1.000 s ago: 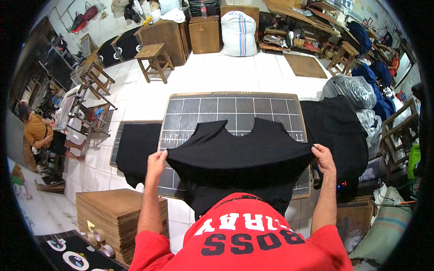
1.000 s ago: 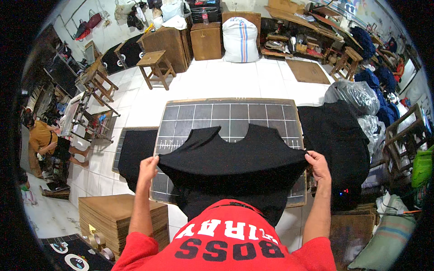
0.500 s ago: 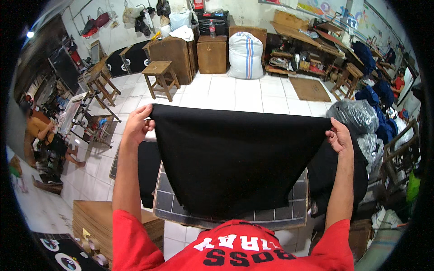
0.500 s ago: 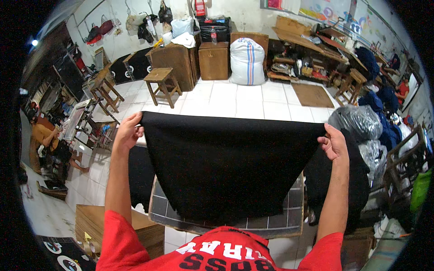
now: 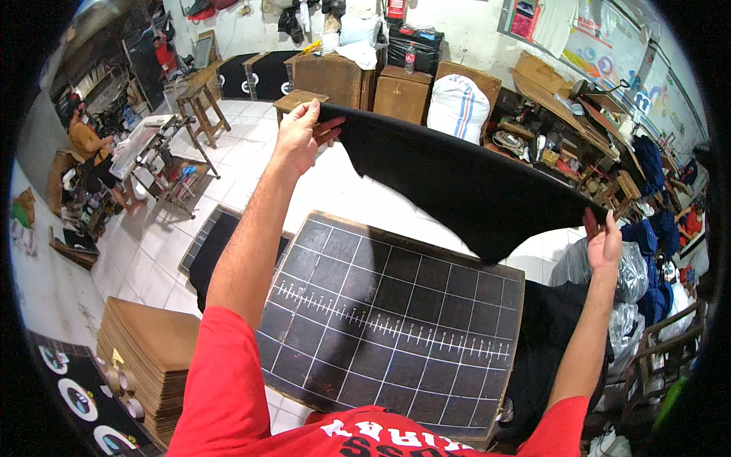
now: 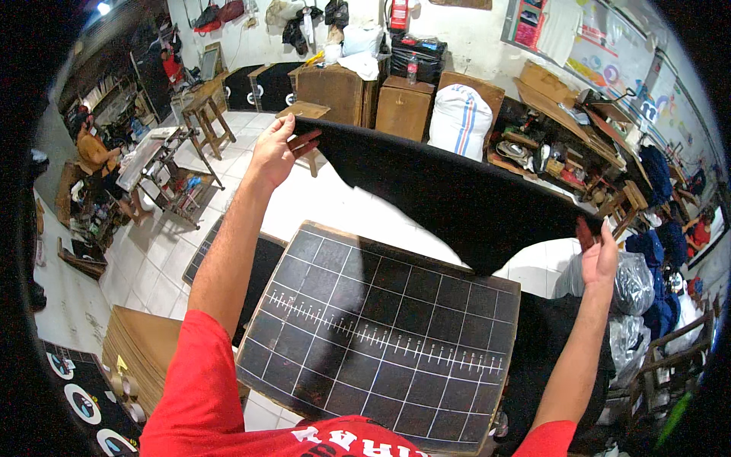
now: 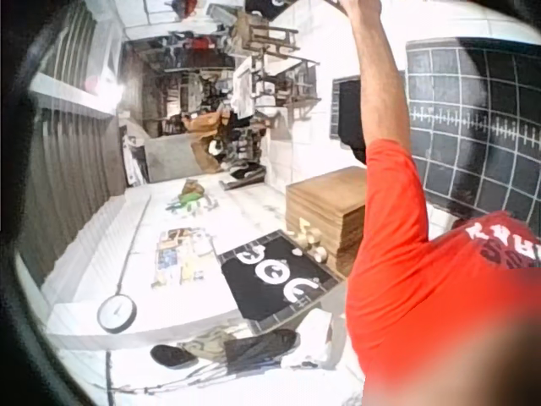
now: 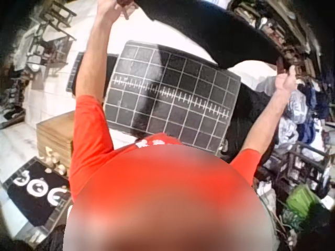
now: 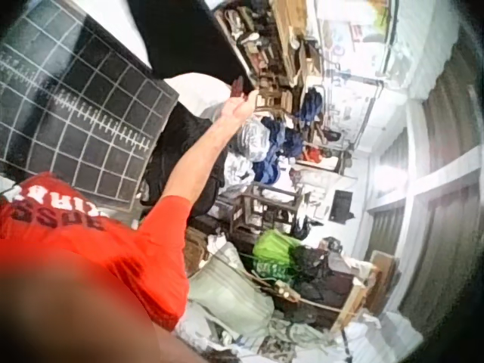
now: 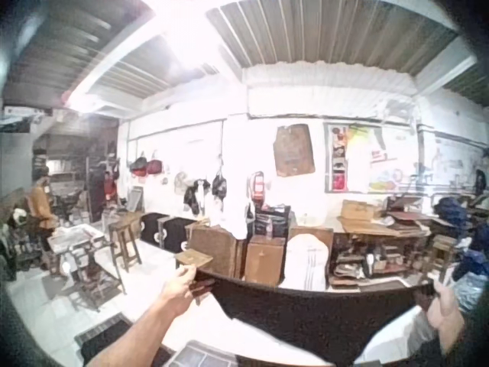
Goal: The person prepares a screen printing frame by smoothing a black t-shirt on it, then removes the shirt and cleans the grid surface with a green tool. The person then places another black t-shirt on the frame and smooths it out.
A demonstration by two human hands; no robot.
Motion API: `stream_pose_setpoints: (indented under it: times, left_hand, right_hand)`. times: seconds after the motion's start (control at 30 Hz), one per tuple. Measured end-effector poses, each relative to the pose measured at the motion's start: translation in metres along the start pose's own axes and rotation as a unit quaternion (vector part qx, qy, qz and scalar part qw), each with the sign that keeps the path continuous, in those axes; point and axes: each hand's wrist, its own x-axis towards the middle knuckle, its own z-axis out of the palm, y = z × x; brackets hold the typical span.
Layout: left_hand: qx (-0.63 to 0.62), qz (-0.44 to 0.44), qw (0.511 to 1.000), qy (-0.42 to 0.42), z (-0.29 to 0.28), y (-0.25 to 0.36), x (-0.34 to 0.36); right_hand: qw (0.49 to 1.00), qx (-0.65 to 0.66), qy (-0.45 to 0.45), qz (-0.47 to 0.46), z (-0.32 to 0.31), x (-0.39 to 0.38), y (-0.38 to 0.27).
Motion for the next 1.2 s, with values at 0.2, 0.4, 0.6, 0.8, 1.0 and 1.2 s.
stream_pose_setpoints:
  times: [0.2,0.4,0.6,0.8,1.0,1.2]
  left_hand:
    - [0.108,-0.004,0.992,0.061,-0.069,-0.115,0.014]
    - [0.248,-0.078,0.957,0.127,-0.166,-0.268,-0.054]
    - [0.312,-0.088,0.937,0.133,-0.2,-0.303,-0.119]
    - [0.187,-0.201,0.953,0.127,-0.21,-0.289,-0.164]
    - [0.212,-0.193,0.954,0.092,-0.224,-0.269,-0.229]
    - [0.263,-0.185,0.942,0.098,-0.232,-0.249,-0.286]
  right_hand:
    - [0.991,0.025,0.108,0.078,-0.036,-0.016,0.14]
    - [0.961,-0.168,0.119,0.185,-0.081,-0.094,0.276]
    - [0.931,-0.248,0.102,0.248,-0.116,-0.151,0.291]
    - [0.92,-0.271,0.059,0.278,-0.142,-0.195,0.263]
    - [0.913,-0.259,0.078,0.304,-0.15,-0.26,0.238]
    - [0.905,-0.259,0.078,0.329,-0.146,-0.31,0.226]
